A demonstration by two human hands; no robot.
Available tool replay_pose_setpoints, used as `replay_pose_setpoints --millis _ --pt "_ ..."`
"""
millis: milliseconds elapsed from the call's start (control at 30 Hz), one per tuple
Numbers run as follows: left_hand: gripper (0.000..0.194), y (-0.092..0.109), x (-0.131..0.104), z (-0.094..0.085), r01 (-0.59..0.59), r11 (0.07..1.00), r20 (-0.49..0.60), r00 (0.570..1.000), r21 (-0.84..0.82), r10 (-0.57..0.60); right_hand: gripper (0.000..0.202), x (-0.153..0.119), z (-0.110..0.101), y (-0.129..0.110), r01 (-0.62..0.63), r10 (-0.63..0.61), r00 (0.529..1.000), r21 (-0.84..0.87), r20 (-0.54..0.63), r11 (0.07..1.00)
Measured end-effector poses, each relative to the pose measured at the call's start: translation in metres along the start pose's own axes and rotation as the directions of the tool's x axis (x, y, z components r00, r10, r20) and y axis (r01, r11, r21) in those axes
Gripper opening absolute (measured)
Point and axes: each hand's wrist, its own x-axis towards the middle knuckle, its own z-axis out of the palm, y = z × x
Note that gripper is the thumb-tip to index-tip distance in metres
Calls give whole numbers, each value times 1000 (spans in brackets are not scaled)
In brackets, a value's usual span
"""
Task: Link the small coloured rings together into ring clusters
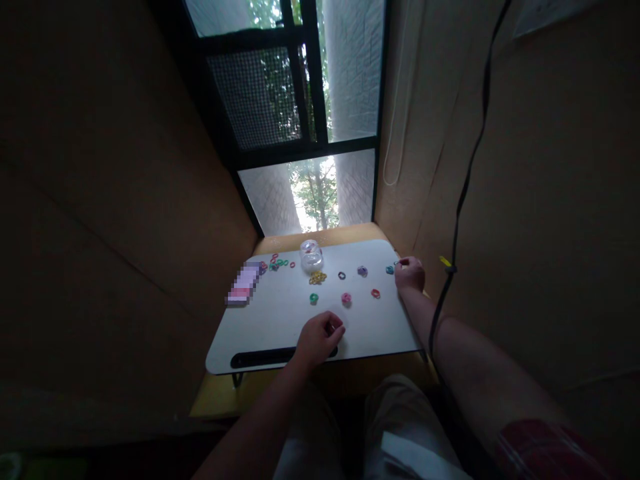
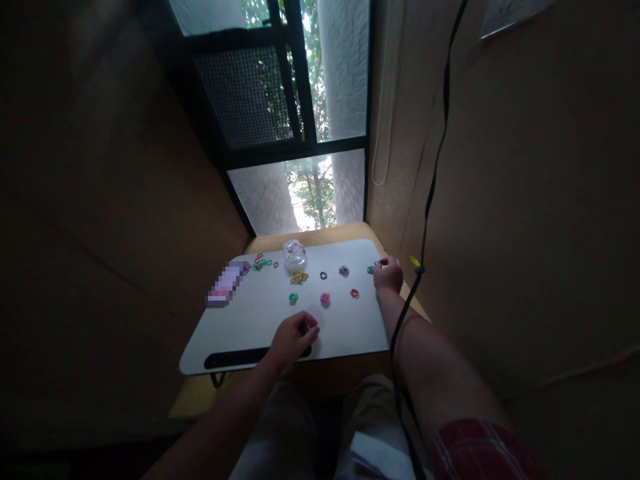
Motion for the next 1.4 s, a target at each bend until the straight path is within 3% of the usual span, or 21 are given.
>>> replay_pose_setpoints --millis 300,733,1100,1400 --pt "19 3 0 -1 17 1000 21 1000 -1 -17 14 8 11 5 -53 54 995 -13 85 999" --pt "18 -1 -2 1 6 1000 20 1000 -8 -6 26 0 6 6 29 -46 991 132 123 991" --pt "17 6 -2 -1 5 1000 12 1000 -5 -5 24 -1 7 6 217 -211 951 -1 226 976" --pt "19 7 -3 -1 16 1000 11 1000 -6 -16 30 -1 3 2 185 -171 951 -30 258 982"
